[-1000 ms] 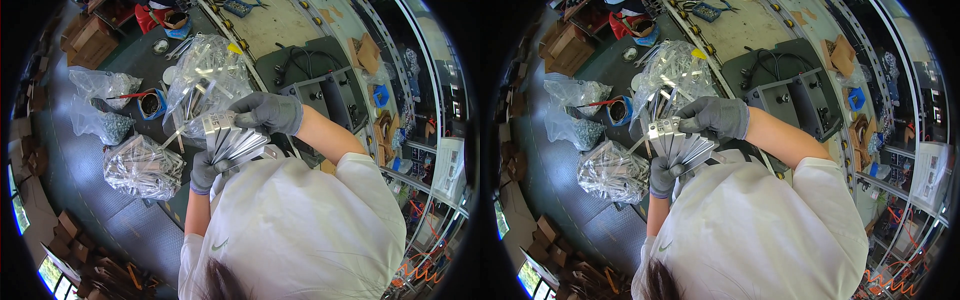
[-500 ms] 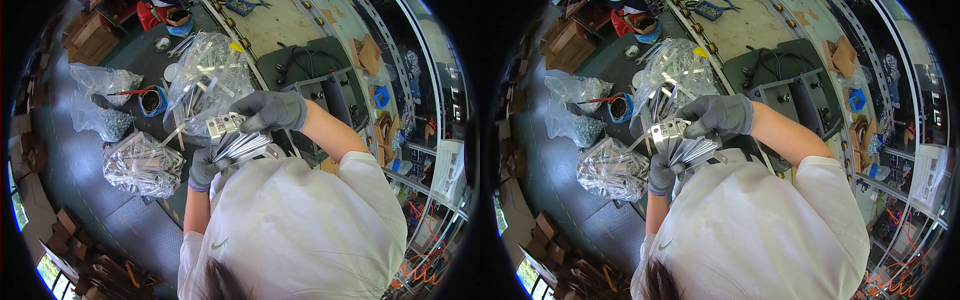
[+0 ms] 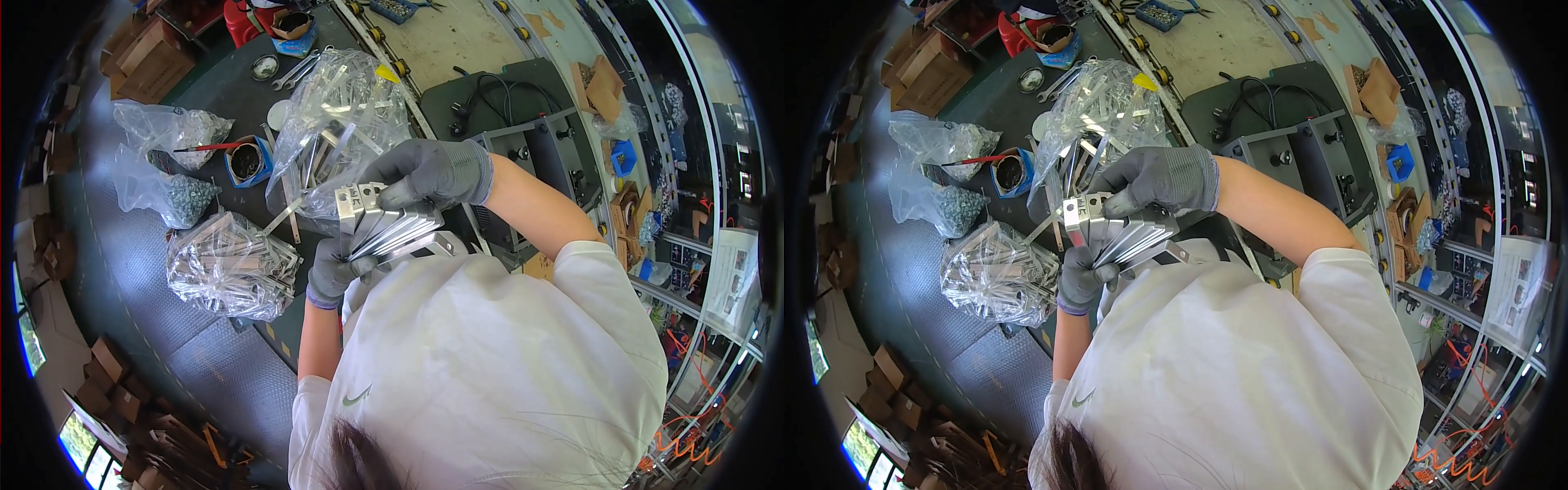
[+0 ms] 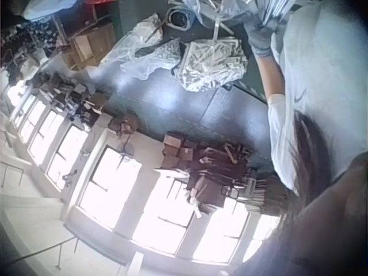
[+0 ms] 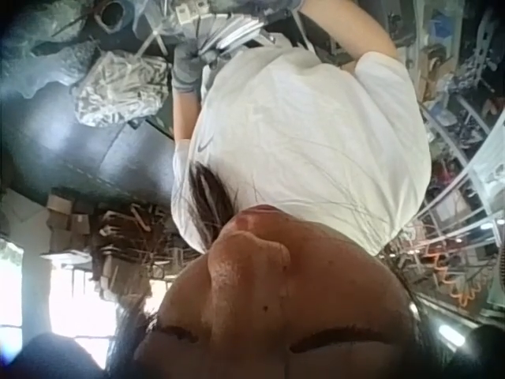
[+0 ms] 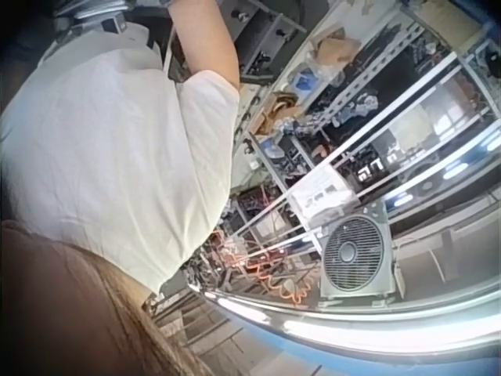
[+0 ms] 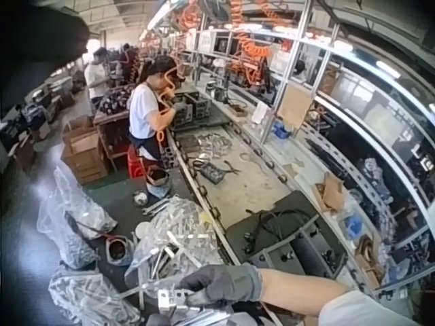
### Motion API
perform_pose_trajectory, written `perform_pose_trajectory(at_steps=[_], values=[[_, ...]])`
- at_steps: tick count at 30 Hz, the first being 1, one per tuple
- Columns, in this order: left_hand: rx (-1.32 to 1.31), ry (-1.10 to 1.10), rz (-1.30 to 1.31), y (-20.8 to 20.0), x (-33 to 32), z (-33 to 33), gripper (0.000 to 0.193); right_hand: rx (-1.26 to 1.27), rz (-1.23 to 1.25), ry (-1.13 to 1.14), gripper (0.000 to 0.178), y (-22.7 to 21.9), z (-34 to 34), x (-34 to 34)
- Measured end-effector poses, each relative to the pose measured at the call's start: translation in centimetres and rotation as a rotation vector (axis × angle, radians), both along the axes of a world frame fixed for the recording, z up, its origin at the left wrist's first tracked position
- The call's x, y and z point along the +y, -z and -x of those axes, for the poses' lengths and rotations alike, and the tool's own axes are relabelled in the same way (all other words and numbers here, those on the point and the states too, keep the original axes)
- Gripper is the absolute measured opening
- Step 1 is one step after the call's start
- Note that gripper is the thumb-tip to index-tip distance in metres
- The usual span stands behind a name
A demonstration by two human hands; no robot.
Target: Preparing metal components and assembling them into an electronic housing unit at a workshop bench.
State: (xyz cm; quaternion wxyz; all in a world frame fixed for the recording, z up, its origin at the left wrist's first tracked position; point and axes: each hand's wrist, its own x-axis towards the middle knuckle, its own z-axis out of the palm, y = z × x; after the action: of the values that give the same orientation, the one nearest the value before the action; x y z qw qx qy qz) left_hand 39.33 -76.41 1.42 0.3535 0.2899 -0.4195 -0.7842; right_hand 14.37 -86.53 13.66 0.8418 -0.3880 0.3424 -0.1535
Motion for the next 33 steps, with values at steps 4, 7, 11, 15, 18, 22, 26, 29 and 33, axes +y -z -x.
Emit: perform_pose_trajectory(at_steps=[4,7,11,15,18,22,26,29,33], values=[[-0.019,-0.033,-0.005,0.4,0.5,0.2,0.023,0.072,0.161,-0.056,0.032,-1.3,-0.1,-0.3],[-0.008,-0.008,-0.033,-0.3,0.2,0.0,0.024,0.096,0.211,-0.125,0.031,-1.0,0.6,-0.5],[0.008,-0.009,-0.101,0.6,0.9,0.0,0.023,0.092,0.219,-0.091,0.031,-0.1,0.6,-0.4],[-0.047,-0.009,-0.076,0.1,0.6,-0.2,0.022,0.347,0.291,-0.105,0.031,-1.2,-1.0,-0.7],[-0.035,-0.005,-0.095,0.3,0.5,-0.6,0.021,0.304,0.248,-0.071,0.032,-0.6,-1.4,-0.4],[-0.067,0.046,-0.086,0.3,0.4,-1.0,0.021,0.213,0.115,-0.041,0.032,-0.9,-1.5,-0.3],[-0.042,0.006,-0.111,-0.8,0.3,-0.4,0.020,0.128,0.055,0.016,0.035,1.0,-1.6,-0.1],[-0.053,0.032,-0.118,-0.2,0.5,-0.9,0.020,0.292,0.168,-0.119,0.034,-0.5,-1.7,-0.9],[-0.077,0.078,-0.046,1.0,0.5,-1.4,0.021,0.059,0.377,0.057,0.031,0.3,-2.5,-1.0]])
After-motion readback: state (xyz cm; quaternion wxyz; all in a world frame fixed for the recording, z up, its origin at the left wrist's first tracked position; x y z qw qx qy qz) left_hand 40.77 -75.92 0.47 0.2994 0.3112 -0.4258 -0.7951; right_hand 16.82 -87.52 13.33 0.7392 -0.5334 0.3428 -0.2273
